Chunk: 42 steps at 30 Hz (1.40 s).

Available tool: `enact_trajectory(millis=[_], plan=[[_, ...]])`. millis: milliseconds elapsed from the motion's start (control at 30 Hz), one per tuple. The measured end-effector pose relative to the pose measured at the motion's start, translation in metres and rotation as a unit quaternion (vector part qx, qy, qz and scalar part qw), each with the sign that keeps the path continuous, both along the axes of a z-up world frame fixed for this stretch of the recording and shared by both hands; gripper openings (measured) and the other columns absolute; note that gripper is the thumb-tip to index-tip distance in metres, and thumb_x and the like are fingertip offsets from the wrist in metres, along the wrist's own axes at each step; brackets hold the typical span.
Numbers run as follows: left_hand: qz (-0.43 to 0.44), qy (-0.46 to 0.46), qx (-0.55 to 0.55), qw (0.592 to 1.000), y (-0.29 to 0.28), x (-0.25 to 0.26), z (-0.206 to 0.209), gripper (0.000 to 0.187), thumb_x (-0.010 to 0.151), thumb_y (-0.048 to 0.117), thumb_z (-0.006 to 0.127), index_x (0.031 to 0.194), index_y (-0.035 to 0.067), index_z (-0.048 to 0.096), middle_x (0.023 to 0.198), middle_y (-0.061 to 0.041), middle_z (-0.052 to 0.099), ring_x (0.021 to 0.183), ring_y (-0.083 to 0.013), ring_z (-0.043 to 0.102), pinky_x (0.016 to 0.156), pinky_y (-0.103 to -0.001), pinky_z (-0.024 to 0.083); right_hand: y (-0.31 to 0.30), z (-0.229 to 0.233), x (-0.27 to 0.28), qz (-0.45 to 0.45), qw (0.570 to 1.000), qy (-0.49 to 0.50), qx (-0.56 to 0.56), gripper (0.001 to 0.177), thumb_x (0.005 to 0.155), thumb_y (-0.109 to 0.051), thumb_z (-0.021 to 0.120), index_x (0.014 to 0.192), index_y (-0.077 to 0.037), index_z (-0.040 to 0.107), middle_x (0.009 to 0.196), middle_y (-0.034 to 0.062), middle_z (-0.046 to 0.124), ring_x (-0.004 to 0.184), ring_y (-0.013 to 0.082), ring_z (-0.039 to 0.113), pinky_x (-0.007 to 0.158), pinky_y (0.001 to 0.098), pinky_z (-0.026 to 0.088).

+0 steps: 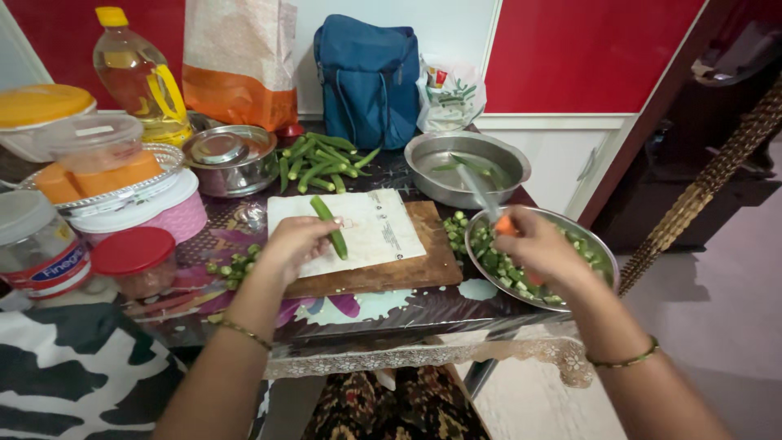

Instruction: The person chops okra into small pieces with a knife on a wooden cutting board, places some pieces in a metal plate, and later opens a paper packet to pour the chopped okra onto it.

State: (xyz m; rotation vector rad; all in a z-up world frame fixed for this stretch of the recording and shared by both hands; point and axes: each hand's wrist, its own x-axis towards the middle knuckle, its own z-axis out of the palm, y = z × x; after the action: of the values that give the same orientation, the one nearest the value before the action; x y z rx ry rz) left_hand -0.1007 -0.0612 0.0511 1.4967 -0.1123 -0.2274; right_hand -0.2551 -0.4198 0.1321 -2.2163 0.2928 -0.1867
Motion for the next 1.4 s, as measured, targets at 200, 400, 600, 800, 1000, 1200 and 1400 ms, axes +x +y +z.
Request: enact_trajectory(millis=[200,400,600,800,1000,1200,1400], plan=[[0.013,0.02,0.04,0.999,-0.023,0.006,-0.02,0.025,0.083,0.023,0.084,0.081,0.003,0.069,0.071,-0.001,0.062,0.06,-0.0101,0.053,0.056,-0.023,0.043,0.048,-0.032,0.015,0.084,0.988,0.018,0.128,0.032,0.086,-0.02,0.069,0.115,-0.008,0.065,0.085,0.0049,0.064,0.061,0.0171,0.053,0.056,0.0357,0.042],[0.009,0.011,0.076,0.997,-0.022,0.008,-0.025,0.024,0.082,0.022,0.083,0.079,0.004,0.069,0.071,0.0,0.064,0.061,-0.0082,0.056,0.058,-0.021,0.047,0.065,-0.074,0.069,0.102,0.988,-0.111,-0.044,0.034,0.076,-0.026,0.08,0.099,-0.004,0.069,0.083,0.0124,0.071,0.076,0.0222,0.067,0.073,0.0362,0.054],[-0.015,-0.023,0.088,0.996,-0.014,0.0,-0.023,0.027,0.087,0.024,0.081,0.079,0.002,0.068,0.07,-0.002,0.058,0.059,-0.0095,0.051,0.058,-0.024,0.041,0.069,-0.086,0.113,-0.003,0.977,-0.051,-0.207,0.036,0.079,-0.036,0.077,0.102,-0.009,0.075,0.095,0.0176,0.073,0.09,0.0334,0.068,0.078,0.0422,0.051],[-0.004,0.029,-0.029,0.999,-0.01,-0.005,-0.023,0.018,0.086,0.019,0.078,0.087,0.004,0.067,0.075,0.001,0.066,0.062,-0.0074,0.057,0.063,-0.022,0.048,0.069,-0.091,0.122,-0.018,0.998,0.061,-0.013,0.04,0.08,-0.033,0.081,0.083,0.006,0.073,0.067,0.0119,0.068,0.057,0.0221,0.064,0.054,0.0358,0.049],[0.011,0.015,0.076,0.997,-0.013,-0.011,-0.013,0.027,0.087,0.025,0.08,0.086,0.002,0.065,0.066,-0.002,0.062,0.054,-0.0092,0.052,0.05,-0.024,0.037,0.064,-0.087,0.107,0.019,0.996,0.019,0.087,0.03,0.075,-0.019,0.085,0.093,0.0,0.071,0.078,0.0097,0.067,0.06,0.0194,0.055,0.053,0.0376,0.043],[0.01,-0.059,0.049,0.997,-0.04,0.001,-0.011,0.03,0.079,0.021,0.085,0.081,-0.003,0.067,0.063,-0.003,0.061,0.047,-0.0114,0.052,0.044,-0.026,0.04,0.056,-0.064,0.073,0.008,0.985,-0.008,-0.173,0.046,0.073,-0.031,0.086,0.105,0.0,0.072,0.102,0.0202,0.073,0.095,0.0335,0.07,0.086,0.0423,0.053],[0.075,-0.071,0.266,0.958,-0.054,-0.001,-0.009,0.036,0.086,0.031,0.077,0.077,-0.004,0.074,0.067,-0.016,0.072,0.053,-0.0202,0.071,0.054,-0.028,0.053,0.071,-0.051,0.06,0.071,0.984,-0.124,-0.105,0.048,0.088,-0.026,0.068,0.129,-0.001,0.065,0.107,0.0187,0.074,0.097,0.0283,0.073,0.087,0.0389,0.054]])
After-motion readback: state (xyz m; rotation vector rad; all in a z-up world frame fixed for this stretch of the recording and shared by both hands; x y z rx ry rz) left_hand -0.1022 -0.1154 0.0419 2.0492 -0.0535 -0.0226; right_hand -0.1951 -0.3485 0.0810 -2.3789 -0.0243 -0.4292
